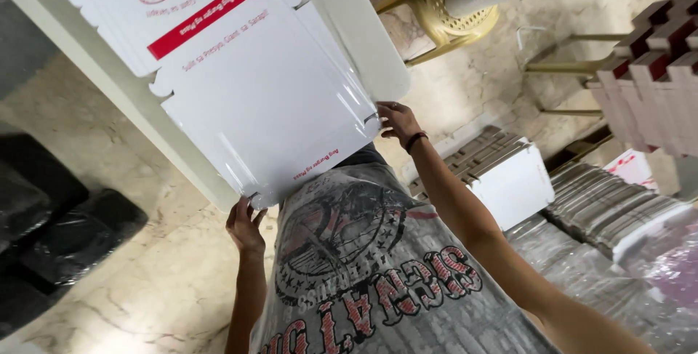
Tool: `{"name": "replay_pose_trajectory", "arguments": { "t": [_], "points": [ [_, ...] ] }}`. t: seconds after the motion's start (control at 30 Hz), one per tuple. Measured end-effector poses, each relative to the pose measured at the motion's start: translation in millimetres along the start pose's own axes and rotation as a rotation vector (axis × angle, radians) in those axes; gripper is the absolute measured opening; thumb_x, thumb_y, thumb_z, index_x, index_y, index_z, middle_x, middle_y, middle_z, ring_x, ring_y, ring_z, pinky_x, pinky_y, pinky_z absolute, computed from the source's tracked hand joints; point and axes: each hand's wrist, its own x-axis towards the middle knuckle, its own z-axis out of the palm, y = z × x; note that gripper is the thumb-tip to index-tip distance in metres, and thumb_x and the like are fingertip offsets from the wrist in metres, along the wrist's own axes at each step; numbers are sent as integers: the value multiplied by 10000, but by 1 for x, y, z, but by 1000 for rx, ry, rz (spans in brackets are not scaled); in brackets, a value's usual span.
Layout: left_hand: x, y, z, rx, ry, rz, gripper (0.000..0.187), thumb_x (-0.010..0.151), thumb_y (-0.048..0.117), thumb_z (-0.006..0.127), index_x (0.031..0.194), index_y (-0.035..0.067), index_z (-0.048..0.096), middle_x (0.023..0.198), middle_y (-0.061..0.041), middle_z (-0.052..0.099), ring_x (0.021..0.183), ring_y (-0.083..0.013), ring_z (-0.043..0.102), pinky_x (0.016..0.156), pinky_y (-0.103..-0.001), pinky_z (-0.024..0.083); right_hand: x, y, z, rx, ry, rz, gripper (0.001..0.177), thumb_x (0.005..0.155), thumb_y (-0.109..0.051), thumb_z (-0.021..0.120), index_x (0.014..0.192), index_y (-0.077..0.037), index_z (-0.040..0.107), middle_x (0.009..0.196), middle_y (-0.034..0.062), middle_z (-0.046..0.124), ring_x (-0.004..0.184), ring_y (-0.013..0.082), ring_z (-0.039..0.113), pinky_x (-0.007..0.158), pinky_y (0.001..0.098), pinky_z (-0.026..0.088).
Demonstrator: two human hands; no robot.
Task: The person picks up several unfolded cardboard pizza boxes, places them on a table, and wraps them in plastic film using shears to cut the film.
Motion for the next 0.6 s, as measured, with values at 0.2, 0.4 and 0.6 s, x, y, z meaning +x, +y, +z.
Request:
{"name": "replay_pose_trajectory", "arguments": {
  "t": [0.2, 0.4, 0.6],
  "points": [
    [-14, 14, 10, 51, 37, 15, 243, 905, 246, 721, 980, 15, 715, 945, -86, 671, 895, -213, 711, 765, -382, 688, -7, 0, 10, -19, -4, -238, 110, 866, -112, 748, 949, -49, 783, 739, 97, 688, 646, 173, 649, 598, 288, 575],
    [-17, 11, 21, 48, 112, 14, 279, 891, 264, 721, 1013, 13, 727, 955, -91, 680, 909, -227, 703, 785, -393, 692, -57, -20, 10, 49, -27, -290, 168, 945, -140, 737, 1080, -42, 762, 942, 156, 713, 888, 194, 658, 827, 374, 557],
    [-22, 3, 23, 58, 147, 21, 359, 942, 319, 702, 1098, -4, 708, 1023, -116, 669, 998, -262, 685, 838, -430, 687, -60, -12, 10, 32, -39, -321, 183, 932, -120, 767, 1052, 18, 759, 1159, 253, 721, 1123, 321, 672, 978, 447, 553]
  ]
}}
